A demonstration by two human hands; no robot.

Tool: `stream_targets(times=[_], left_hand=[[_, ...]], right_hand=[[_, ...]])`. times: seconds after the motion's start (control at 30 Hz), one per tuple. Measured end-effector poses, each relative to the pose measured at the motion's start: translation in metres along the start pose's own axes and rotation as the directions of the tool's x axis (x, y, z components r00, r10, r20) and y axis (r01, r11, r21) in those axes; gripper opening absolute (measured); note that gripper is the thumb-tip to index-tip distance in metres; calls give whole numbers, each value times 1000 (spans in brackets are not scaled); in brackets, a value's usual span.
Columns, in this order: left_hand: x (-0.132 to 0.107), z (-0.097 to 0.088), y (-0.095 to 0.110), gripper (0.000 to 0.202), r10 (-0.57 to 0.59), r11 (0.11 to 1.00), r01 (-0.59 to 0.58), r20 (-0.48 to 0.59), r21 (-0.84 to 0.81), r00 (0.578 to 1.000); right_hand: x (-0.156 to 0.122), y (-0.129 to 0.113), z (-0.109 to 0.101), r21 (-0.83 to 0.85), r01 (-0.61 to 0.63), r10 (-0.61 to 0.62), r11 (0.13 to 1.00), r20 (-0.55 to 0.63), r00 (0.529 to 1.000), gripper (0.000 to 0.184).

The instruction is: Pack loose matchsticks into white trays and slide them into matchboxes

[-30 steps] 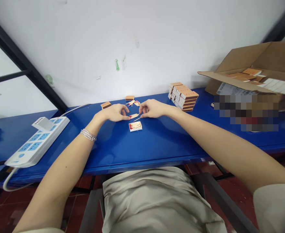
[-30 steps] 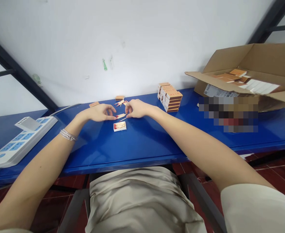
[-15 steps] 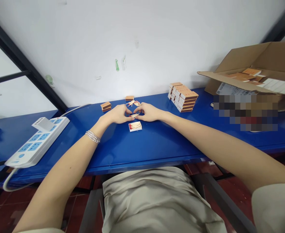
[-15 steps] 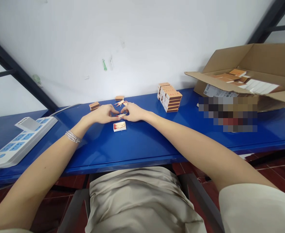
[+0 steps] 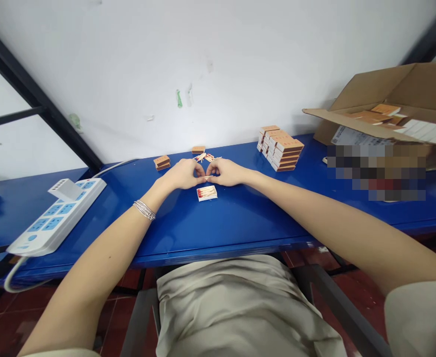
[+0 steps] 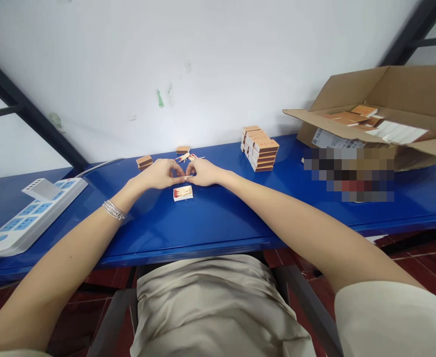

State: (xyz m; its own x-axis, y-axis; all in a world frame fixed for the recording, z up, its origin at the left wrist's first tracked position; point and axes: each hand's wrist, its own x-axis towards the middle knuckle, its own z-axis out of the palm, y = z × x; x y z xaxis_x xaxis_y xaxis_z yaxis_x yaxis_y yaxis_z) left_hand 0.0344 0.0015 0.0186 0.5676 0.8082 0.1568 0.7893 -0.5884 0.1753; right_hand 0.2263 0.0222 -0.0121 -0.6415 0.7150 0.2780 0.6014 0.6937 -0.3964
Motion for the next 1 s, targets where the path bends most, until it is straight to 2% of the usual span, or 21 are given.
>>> stream_targets(times=[0.17, 0.3, 0.4, 0.67, 1.0], left_hand=[[-1, -1, 6, 23, -33, 999, 33, 12, 14, 999], [-2, -1, 8, 20, -38, 999, 38, 20, 18, 999], [-2, -1, 7, 20, -37, 999, 37, 18, 20, 999], [-1, 0, 5, 24, 38, 993, -41, 25, 111, 999], [-2, -1, 12, 18, -12, 997, 11, 13, 81, 1000]], right_hand=[[-2, -3, -3, -37, -10, 11, 999, 8, 1000, 23], [-2, -3, 0, -77, 52, -52, 996, 3, 999, 17], [-1, -4, 3, -78, 52, -52, 996, 5, 999, 15], [-1, -5, 5, -82, 22, -20, 996, 18, 1000, 12], [-1, -4, 2, -144, 66, -60, 987, 44, 997, 12]])
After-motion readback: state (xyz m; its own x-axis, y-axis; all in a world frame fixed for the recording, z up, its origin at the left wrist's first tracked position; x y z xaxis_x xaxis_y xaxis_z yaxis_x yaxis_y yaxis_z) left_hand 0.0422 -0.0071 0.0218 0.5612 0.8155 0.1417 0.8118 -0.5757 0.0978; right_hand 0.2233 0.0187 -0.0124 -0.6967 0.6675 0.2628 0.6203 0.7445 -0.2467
